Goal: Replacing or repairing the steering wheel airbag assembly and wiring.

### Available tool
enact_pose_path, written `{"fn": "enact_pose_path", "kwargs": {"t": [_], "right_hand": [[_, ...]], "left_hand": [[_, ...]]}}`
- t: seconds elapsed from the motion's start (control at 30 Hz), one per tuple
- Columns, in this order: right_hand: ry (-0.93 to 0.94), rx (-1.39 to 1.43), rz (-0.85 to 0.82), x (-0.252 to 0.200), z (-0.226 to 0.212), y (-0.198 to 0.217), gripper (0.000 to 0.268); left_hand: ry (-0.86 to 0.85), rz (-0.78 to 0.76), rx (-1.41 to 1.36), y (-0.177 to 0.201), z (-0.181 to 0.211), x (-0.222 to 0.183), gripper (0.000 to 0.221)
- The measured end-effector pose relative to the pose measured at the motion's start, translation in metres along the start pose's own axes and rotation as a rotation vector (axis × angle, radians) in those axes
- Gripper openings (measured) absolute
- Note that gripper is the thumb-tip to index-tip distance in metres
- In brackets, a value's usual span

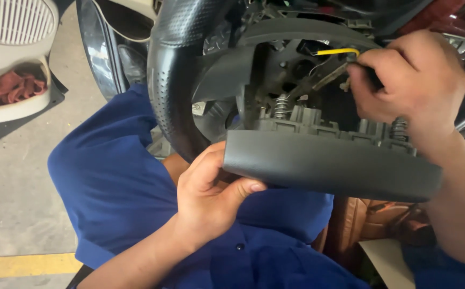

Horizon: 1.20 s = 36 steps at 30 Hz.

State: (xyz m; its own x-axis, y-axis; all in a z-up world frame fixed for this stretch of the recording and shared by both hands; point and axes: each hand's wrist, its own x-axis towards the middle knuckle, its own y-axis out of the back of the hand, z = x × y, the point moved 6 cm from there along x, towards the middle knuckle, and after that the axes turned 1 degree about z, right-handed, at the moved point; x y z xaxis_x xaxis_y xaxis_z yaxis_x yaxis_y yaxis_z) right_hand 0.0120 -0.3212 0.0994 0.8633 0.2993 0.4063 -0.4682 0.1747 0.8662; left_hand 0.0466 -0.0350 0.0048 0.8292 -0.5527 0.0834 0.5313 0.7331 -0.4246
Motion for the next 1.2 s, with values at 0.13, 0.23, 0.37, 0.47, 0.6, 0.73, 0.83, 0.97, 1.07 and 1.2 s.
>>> {"fn": "enact_pose_path", "kwargs": {"t": [0.13, 0.23, 0.37, 0.47, 0.6, 0.73, 0.83, 0.97, 1.07, 1.2], "right_hand": [[0.028, -0.011, 0.025, 0.003, -0.001, 0.003, 0.017], [0.058, -0.054, 0.029, 0.0, -0.001, 0.003, 0.017], [0.064, -0.11, -0.007, 0.001, -0.001, 0.002, 0.018], [0.059, -0.14, -0.034, 0.0, 0.002, -0.001, 0.021], [0.026, -0.001, -0.034, -0.014, 0.015, -0.002, 0.018], [-0.006, 0.033, -0.026, 0.001, -0.001, 0.017, 0.016], [0.006, -0.082, -0.039, 0.029, -0.02, 0.029, 0.019], [0.011, -0.118, -0.046, 0.028, -0.013, 0.015, 0.024], [-0.144, 0.045, -0.089, 0.012, 0.0, 0.003, 0.022], [-0.354, 0.261, -0.146, 0.031, -0.007, 0.021, 0.016]], "left_hand": [[0.011, 0.003, -0.01, -0.001, 0.001, 0.001, 0.041], [0.0, -0.003, 0.021, 0.0, 0.002, 0.002, 0.039], [0.011, -0.005, -0.038, -0.001, 0.002, 0.003, 0.039], [0.009, -0.011, -0.028, -0.001, 0.002, 0.002, 0.039], [0.011, -0.007, -0.024, -0.001, 0.003, 0.003, 0.041], [-0.016, -0.007, -0.004, -0.001, 0.003, 0.003, 0.04], [0.028, 0.008, 0.01, -0.001, 0.003, 0.003, 0.041], [0.012, -0.022, -0.006, 0.0, 0.002, 0.001, 0.038], [0.005, -0.023, 0.042, 0.0, 0.002, 0.001, 0.037], [0.052, 0.028, 0.09, 0.004, -0.003, -0.002, 0.033]]}}
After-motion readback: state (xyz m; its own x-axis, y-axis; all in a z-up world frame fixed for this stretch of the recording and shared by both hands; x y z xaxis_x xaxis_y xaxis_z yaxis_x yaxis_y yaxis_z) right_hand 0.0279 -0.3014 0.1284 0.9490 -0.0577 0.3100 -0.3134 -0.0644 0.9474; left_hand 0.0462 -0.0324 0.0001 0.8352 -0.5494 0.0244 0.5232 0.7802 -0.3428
